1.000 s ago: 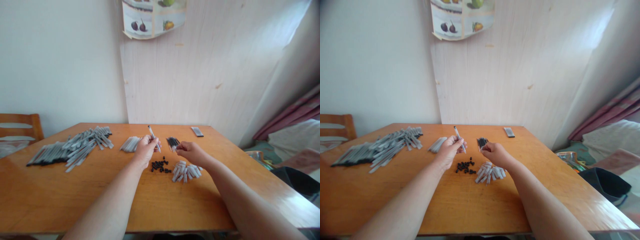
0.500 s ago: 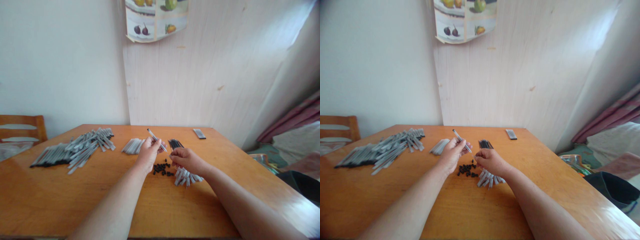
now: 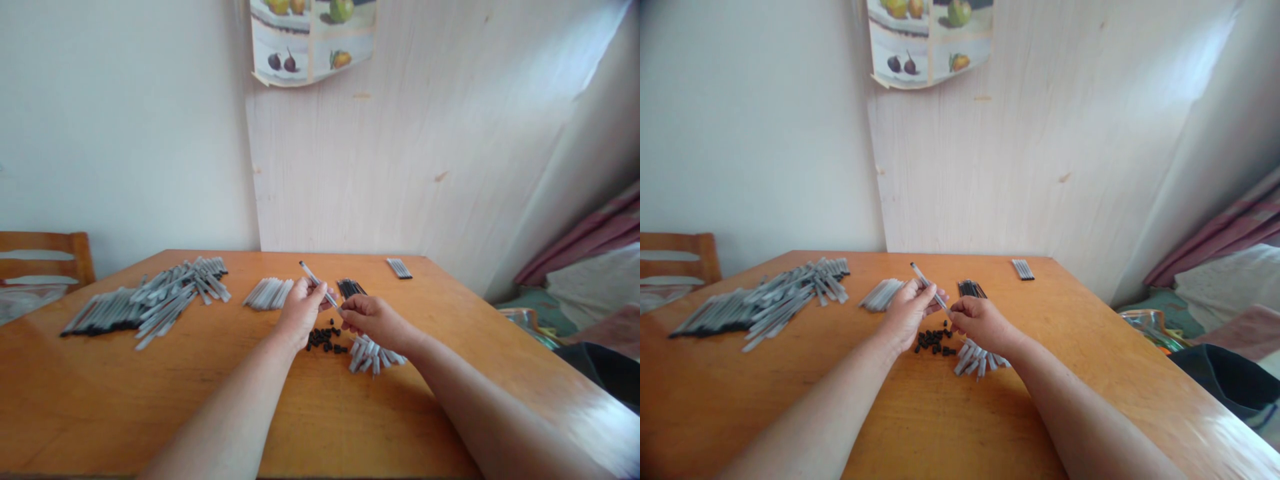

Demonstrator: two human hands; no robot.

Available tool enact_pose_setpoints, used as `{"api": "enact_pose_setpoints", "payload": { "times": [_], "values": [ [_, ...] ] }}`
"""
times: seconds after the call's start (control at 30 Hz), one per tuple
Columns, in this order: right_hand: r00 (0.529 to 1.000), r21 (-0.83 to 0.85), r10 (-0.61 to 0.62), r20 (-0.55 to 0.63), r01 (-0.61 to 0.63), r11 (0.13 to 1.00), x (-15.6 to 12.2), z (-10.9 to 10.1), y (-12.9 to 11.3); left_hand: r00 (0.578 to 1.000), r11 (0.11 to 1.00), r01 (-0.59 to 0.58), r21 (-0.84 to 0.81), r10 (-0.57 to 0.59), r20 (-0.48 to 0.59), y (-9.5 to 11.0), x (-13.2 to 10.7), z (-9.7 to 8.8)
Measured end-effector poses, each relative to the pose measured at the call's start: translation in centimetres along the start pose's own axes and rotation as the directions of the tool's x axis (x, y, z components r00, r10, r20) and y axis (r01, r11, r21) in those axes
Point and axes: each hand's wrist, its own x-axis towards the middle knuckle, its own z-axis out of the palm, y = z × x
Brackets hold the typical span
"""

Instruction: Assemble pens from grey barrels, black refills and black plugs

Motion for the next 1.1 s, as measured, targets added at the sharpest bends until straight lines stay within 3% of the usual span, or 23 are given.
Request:
{"api": "enact_pose_setpoints", "payload": {
  "times": [0.23, 0.4, 0.67, 1.1],
  "values": [
    [0.999, 0.014, 0.019, -0.037, -0.018, 1.000, 0.1, 0.2, 0.3, 0.997, 0.998, 0.059, -0.010, -0.059, 0.055, -0.4, -0.1, 0.1],
    [0.997, -0.032, 0.010, -0.081, -0.013, 0.999, 0.2, 0.0, 0.5, 0.997, 0.997, 0.081, -0.001, -0.081, 0.016, -0.7, 0.0, 0.1],
    [0.981, -0.227, -0.105, -0.165, 0.066, 0.972, 0.2, 0.0, 0.6, 0.995, 0.994, 0.101, -0.042, -0.101, 0.001, -0.9, -0.4, 0.5],
    [0.976, -0.254, -0.123, -0.179, 0.075, 0.964, -0.1, 0.2, -0.3, 0.995, 0.981, 0.091, -0.172, -0.096, -0.021, -1.0, -0.8, 1.0]
  ]
}}
